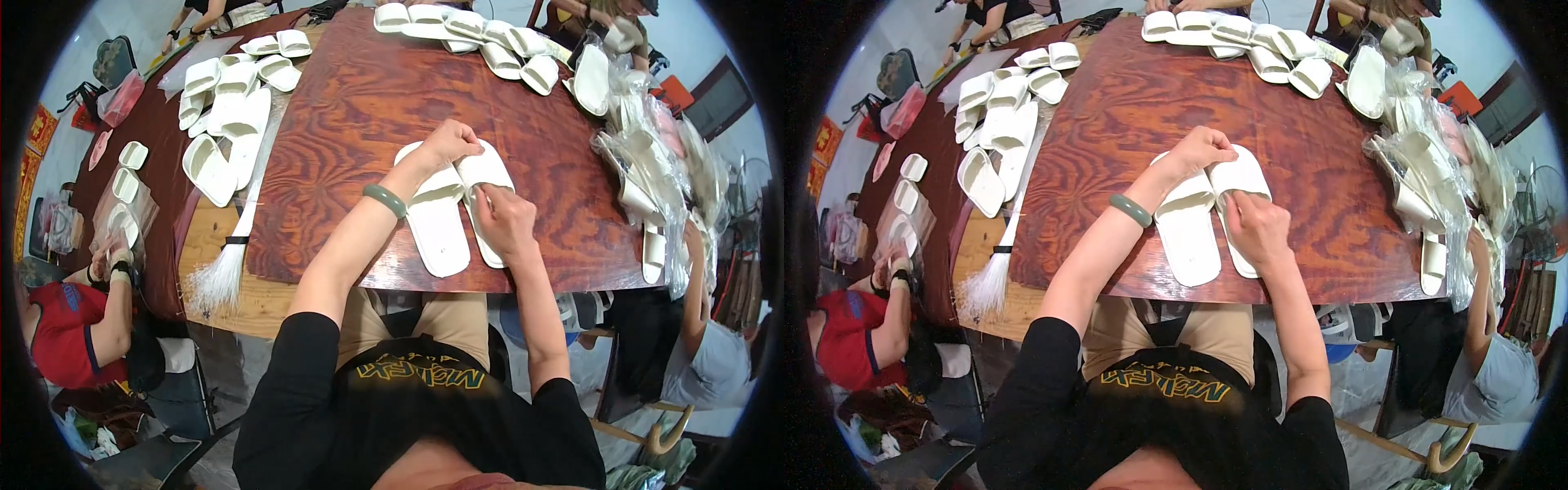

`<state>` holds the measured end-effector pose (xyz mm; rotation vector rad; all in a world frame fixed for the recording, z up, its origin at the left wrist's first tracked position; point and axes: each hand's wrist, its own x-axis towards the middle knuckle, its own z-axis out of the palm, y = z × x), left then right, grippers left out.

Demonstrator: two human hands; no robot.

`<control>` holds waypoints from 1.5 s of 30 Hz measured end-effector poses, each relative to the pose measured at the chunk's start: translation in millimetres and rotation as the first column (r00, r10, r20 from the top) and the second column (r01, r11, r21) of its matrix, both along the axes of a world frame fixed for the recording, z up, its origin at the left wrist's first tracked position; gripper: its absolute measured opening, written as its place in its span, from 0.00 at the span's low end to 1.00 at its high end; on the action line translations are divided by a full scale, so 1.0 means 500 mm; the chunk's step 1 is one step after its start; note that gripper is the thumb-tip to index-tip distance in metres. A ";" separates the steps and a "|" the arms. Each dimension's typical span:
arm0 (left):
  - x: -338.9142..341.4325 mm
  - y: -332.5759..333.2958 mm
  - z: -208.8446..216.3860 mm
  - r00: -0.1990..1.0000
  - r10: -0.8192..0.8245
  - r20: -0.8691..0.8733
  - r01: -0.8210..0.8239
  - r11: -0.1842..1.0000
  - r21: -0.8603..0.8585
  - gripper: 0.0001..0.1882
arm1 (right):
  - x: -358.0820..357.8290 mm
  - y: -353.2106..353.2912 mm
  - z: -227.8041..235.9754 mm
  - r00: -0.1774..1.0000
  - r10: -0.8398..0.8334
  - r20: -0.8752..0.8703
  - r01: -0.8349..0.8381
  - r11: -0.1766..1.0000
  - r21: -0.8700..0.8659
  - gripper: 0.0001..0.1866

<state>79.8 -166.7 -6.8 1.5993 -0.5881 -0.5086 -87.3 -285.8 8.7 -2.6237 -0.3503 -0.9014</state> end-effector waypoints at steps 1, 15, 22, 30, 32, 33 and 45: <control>-0.002 0.001 0.003 1.000 0.014 0.016 -0.014 1.000 0.014 0.08 | 0.002 -0.015 0.008 0.993 0.063 0.104 -0.065 0.998 0.015 0.07; -0.031 0.067 0.053 0.939 0.317 0.131 -0.292 0.940 -0.178 0.06 | 0.066 -0.035 0.052 0.847 -0.014 -0.532 0.182 0.947 0.265 0.16; -0.108 0.128 0.085 0.965 0.226 -0.133 -0.260 0.892 -0.371 0.05 | 0.160 0.053 0.062 0.799 0.526 -0.293 0.009 0.475 0.880 0.12; -0.113 0.137 0.082 0.953 0.295 -0.066 -0.299 0.890 -0.345 0.05 | 0.124 0.080 0.066 0.829 0.449 -0.334 0.094 0.476 0.874 0.11; -0.114 0.131 0.076 0.953 0.295 -0.064 -0.298 0.886 -0.356 0.06 | 0.123 0.077 0.064 0.844 0.446 -0.298 0.067 0.463 0.884 0.11; -0.114 0.129 0.073 0.953 0.297 -0.066 -0.301 0.889 -0.345 0.06 | 0.122 0.074 0.061 0.851 0.444 -0.280 0.035 0.485 0.874 0.11; -0.095 0.162 0.039 0.916 0.368 -0.162 -0.399 0.883 -0.246 0.10 | 0.143 0.041 0.014 0.853 0.448 -0.268 0.123 0.325 0.938 0.09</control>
